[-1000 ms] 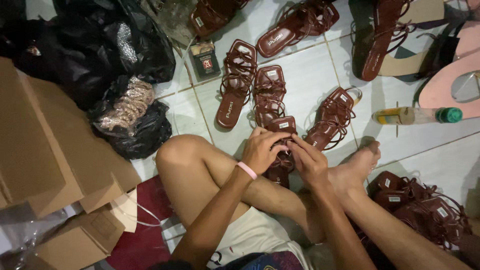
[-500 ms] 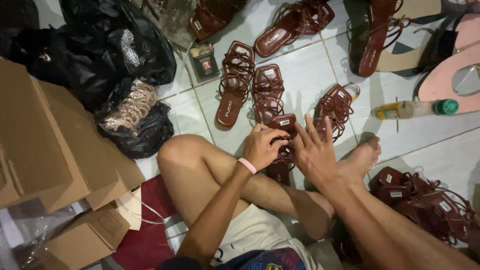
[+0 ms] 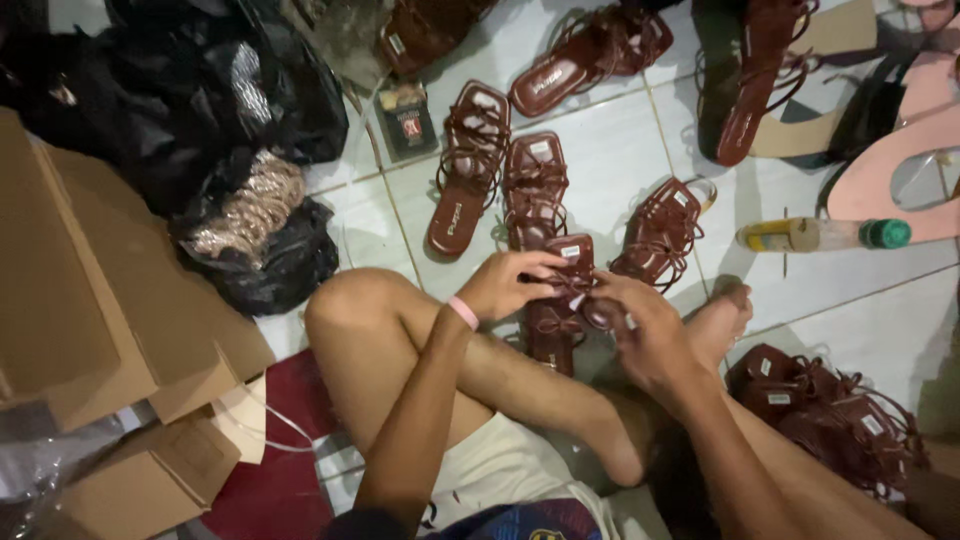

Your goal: The person sits on the floor and assembles brown strappy sandals by threading and tying the straps. They handle multiple pairs of sandals, using a small bottle to apply a substance to the straps before tying them. The workspace is cluttered with shoe parts and packaging.

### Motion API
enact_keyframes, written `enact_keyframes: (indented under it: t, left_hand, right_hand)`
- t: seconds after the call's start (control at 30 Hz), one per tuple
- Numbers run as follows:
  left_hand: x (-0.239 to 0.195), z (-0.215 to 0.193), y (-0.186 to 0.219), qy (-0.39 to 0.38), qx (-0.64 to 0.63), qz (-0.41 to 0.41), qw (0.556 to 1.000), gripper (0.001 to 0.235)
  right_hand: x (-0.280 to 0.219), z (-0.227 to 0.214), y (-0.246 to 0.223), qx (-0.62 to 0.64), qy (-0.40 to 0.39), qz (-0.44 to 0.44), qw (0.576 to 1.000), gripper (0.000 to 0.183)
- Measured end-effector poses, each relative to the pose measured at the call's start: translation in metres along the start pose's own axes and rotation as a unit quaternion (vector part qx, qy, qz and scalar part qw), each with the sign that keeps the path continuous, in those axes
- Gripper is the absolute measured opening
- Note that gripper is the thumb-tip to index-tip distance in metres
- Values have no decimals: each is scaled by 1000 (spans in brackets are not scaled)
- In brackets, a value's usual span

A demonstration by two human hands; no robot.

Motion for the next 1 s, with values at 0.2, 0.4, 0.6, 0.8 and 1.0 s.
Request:
enact_keyframes:
  t: [0.2, 0.4, 0.6, 0.8, 1.0]
  left_hand:
    - [-2, -7, 14, 52, 39, 49, 997, 59]
    - [-2, -7, 17, 35, 43, 9, 998, 62]
    - [1, -8, 18, 33, 26, 8, 999, 53]
    - [-2, -9, 40, 48, 42, 103, 993, 36]
    - [-2, -5, 38, 89, 35, 55, 994, 25]
  right_hand:
    - [12, 1, 31, 37, 9, -11, 999, 45]
    - [23, 10, 44, 121, -67, 50, 989, 45]
    - [39, 4, 37, 134, -139, 65, 979, 37]
    - [50, 11, 44, 115, -129, 70, 982, 21]
    - [44, 21, 70, 127, -82, 95, 984, 17]
Point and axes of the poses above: each hand's wrist, its own x-axis towards the middle knuckle, its own z-axis out of the palm, y = z × x, the point moved 9 cm from there along x, towards the middle knuckle, and after that the axes turned 12 degrees about x, right-handed, at the moved point
